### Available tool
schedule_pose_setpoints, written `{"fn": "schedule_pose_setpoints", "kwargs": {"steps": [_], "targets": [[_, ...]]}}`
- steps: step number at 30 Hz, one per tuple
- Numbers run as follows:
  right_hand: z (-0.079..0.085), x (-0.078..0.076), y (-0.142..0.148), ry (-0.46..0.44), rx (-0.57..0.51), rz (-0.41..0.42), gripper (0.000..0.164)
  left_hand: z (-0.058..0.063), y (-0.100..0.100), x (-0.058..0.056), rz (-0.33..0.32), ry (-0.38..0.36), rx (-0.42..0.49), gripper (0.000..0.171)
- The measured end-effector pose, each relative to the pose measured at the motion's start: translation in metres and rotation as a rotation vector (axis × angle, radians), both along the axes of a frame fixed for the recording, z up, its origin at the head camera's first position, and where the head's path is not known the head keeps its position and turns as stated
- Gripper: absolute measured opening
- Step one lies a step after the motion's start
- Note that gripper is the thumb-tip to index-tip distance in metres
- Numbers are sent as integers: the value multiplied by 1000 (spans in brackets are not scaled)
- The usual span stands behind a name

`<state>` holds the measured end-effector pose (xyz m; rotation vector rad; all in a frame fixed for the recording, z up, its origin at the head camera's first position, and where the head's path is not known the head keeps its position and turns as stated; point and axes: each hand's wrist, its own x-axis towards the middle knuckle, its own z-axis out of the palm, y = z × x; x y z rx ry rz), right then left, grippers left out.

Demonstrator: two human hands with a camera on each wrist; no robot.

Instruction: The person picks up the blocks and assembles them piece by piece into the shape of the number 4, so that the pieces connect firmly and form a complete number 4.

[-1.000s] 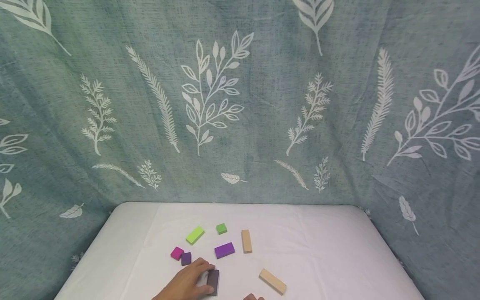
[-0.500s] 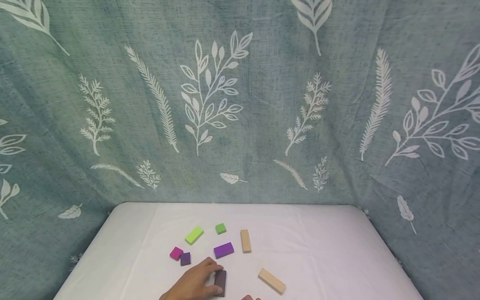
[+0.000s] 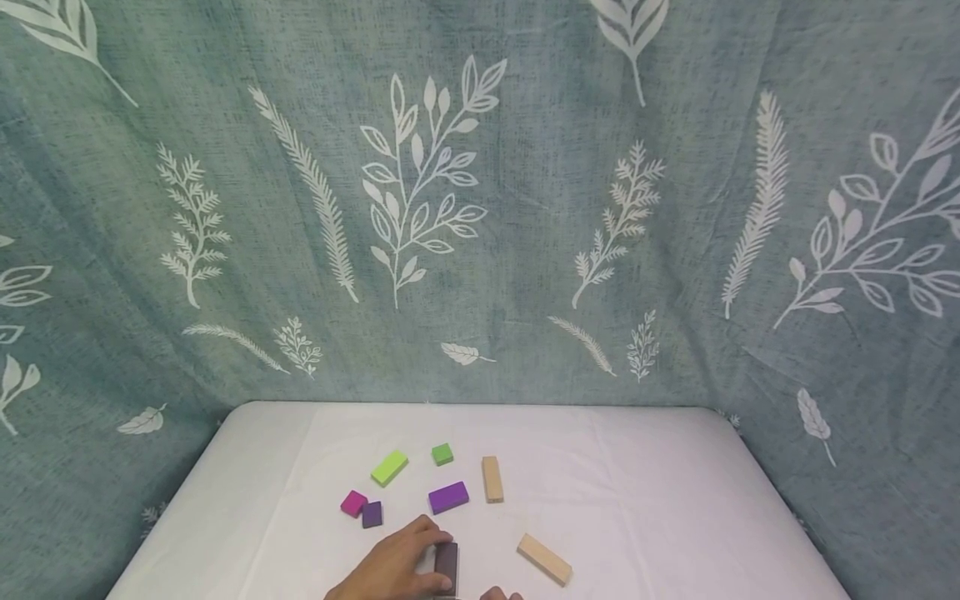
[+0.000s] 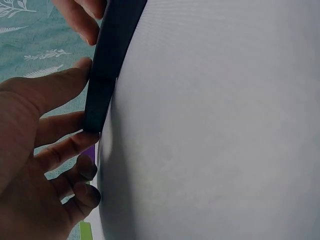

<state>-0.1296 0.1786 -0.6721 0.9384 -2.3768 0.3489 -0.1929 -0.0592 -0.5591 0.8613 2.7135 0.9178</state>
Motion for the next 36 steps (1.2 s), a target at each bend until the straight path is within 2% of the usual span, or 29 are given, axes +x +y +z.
{"fn": "schedule_pose_setpoints", "kwargs": {"steps": [6,8,13,21,26,32,36], "targets": [[1,5,6,-221,11,3,41,-1,-1,2,-18,32,3,51],[3,7,7,-261,12,12,41,0,-2,2,-21,31,4,50],[11,6,8,-244,4,42,43,0,-1,2,-21,25,8,49],[24,10,5,-257,41,41,39,-1,-2,2,-26,13,5,49],[16,6,8,-258,66,45,38,0,-3,2,-29,19,2,49],[-3,1,11,-227,30,26,37,0,-3,3,-27,29,2,49],[-8,-1,12,-243,13,21,40,-1,-2,3,-21,32,2,48]]}}
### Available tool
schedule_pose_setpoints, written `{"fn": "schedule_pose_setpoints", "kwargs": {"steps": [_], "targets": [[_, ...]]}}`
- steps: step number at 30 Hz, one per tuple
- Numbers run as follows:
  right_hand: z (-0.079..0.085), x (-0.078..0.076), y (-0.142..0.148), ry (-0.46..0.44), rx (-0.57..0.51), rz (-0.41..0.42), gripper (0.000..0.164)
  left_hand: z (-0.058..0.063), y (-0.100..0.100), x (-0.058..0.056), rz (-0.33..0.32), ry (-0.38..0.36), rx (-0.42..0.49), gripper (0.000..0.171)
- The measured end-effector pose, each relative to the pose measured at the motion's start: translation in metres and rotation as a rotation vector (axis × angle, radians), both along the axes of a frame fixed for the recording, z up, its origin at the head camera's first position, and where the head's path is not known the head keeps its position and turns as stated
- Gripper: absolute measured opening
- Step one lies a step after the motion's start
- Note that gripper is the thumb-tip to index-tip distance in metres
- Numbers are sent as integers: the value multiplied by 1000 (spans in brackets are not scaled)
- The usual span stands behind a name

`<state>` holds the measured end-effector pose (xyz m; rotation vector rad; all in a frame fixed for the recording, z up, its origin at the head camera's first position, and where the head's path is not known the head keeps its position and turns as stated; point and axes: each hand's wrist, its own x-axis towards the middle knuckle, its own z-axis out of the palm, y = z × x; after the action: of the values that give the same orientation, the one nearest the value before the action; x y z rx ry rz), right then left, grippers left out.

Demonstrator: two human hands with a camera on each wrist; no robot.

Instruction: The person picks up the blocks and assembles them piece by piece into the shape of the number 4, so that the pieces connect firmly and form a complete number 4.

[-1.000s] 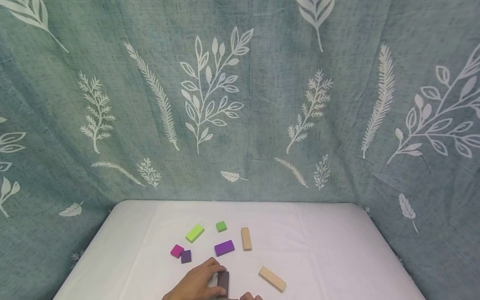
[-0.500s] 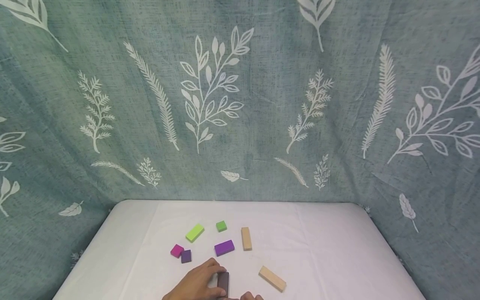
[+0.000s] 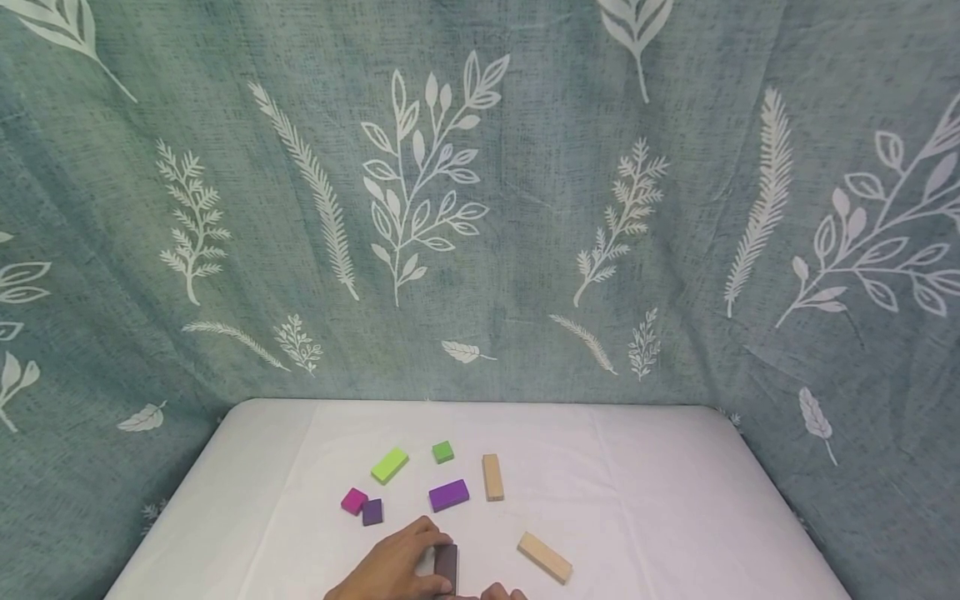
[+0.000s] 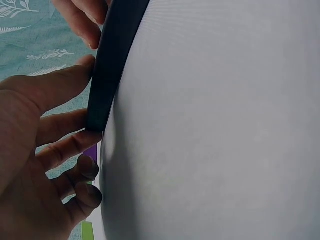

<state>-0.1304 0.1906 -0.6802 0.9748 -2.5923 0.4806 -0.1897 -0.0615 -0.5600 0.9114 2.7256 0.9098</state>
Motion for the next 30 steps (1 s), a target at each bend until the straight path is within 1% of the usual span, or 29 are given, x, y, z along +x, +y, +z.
{"fn": "schedule_pose_setpoints", "kwargs": {"steps": [4,8,11,14,17,19,21,23,24,26,28,30], "targets": [[2,1,0,4,6,16,43,0,0,0,3,-2,1,48],[10,1,-3,40,6,36,44,0,1,0,5,-3,-4,48],[16,0,-3,16,30,54,41,0,1,0,4,-1,-4,49],[18,2,-2,-34,46,65,40,0,0,0,0,4,2,49],[16,4,-3,-44,16,47,41,0,-1,1,-10,20,4,51],[13,6,-5,-34,-17,29,42,0,-1,1,-14,29,-1,54],[11,7,-7,-12,-50,-5,43,1,-2,3,-13,40,-12,57],[13,9,-11,22,-90,-35,43,2,-2,4,-3,36,-29,60],[16,9,-12,44,-103,-41,43,2,-2,5,3,29,-39,62],[24,11,-16,102,-94,-44,43,4,-3,7,12,4,-59,64],[37,12,-16,153,-59,-13,41,6,-3,8,15,-22,-81,65],[53,13,-15,167,-29,27,40,7,-3,9,8,-23,-104,67]]}}
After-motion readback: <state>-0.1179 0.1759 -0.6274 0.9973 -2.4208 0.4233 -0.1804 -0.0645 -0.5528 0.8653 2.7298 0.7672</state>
